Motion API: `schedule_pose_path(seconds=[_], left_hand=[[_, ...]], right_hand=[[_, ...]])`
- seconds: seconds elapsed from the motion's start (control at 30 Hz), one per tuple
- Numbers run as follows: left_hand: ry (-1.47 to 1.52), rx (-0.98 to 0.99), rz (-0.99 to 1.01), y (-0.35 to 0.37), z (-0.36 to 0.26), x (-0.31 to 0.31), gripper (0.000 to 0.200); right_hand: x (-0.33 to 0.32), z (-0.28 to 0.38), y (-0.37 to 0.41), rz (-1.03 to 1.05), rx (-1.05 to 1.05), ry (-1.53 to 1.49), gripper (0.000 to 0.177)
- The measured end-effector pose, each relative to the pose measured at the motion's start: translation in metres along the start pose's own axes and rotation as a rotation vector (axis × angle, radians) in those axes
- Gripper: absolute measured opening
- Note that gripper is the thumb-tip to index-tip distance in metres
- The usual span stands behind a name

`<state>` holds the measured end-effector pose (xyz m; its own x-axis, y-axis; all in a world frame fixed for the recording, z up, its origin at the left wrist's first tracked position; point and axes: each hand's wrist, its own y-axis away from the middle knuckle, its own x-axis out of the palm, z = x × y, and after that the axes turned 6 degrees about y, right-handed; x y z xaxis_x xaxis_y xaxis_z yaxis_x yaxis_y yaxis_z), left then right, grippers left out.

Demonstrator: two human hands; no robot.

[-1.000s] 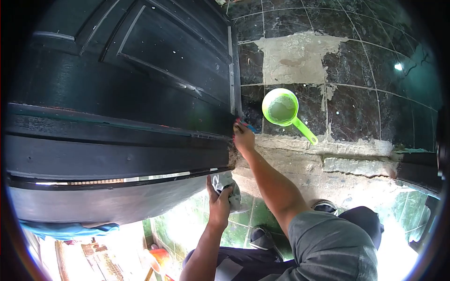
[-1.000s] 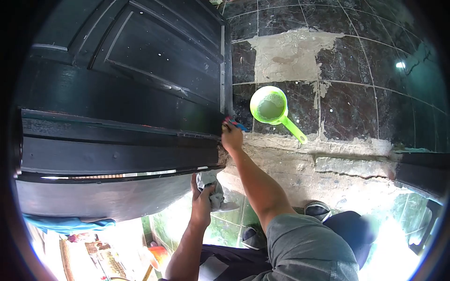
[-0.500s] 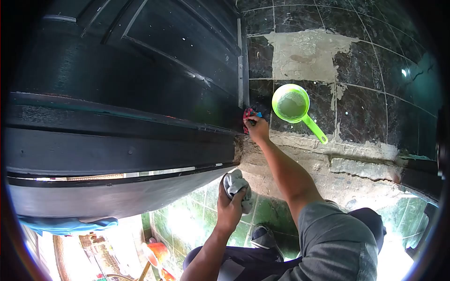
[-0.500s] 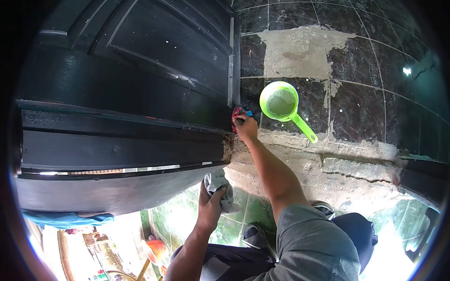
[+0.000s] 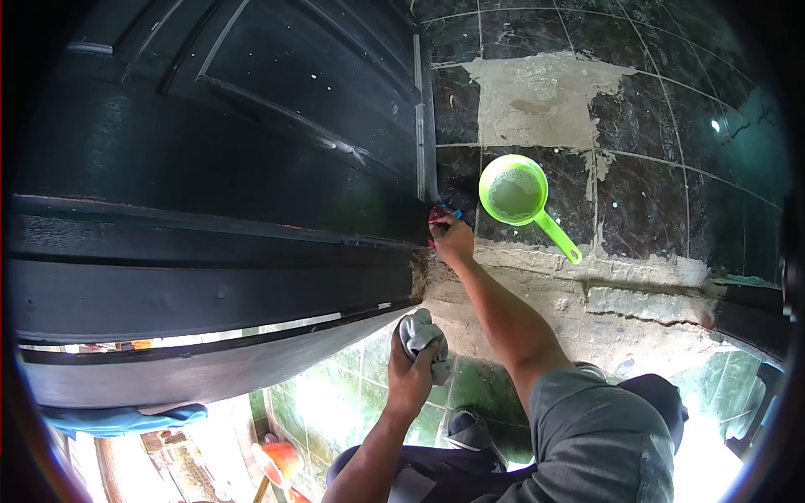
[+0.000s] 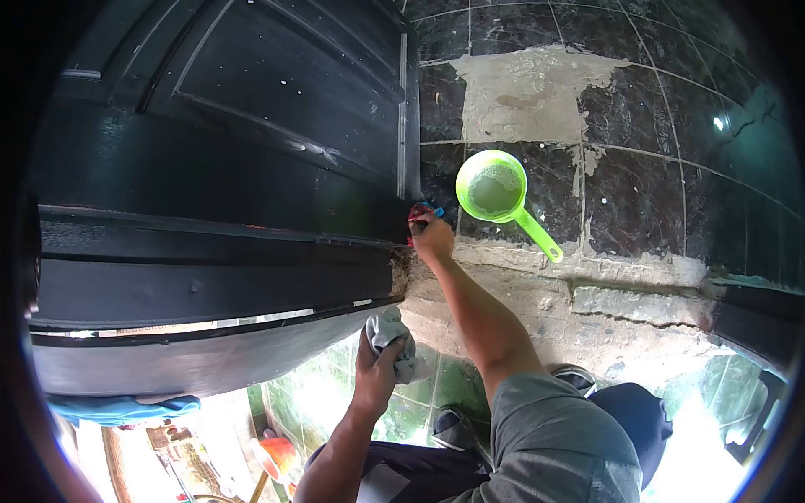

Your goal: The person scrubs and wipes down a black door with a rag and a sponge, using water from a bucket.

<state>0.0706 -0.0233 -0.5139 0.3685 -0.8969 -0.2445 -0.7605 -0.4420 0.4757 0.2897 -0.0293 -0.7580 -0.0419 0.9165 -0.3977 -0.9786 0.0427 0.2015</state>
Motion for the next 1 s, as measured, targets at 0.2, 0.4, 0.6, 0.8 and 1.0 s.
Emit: schedule_pose_path(seconds=[0.2,0.4,0.6,0.8,1.0], left_hand=[[-0.059,0.021,0.008,-0.001,0.004,0.002,0.051],[-0.024,-0.028,-0.026,0.003,-0.003,0.004,0.055],[-0.064,-0.007,-0.009,0.004,-0.005,0.003,0.055],[-0.062,0.004,-0.001,0.009,-0.004,0.002,0.056],[-0.115,0.04,-0.006,0.015,-0.005,0.001,0.056]], right_hand=[[0.018,-0.015,-0.012,0.006,0.093,0.145,0.031],[-0.002,0.002,0.001,0.05,0.1,0.128,0.025],[0.006,-0.005,-0.002,0.02,0.056,0.222,0.021],[0.014,-0.006,-0.006,-0.029,0.067,0.316,0.021],[0.009,-0.031,-0.013,0.122,-0.006,0.089,0.023]])
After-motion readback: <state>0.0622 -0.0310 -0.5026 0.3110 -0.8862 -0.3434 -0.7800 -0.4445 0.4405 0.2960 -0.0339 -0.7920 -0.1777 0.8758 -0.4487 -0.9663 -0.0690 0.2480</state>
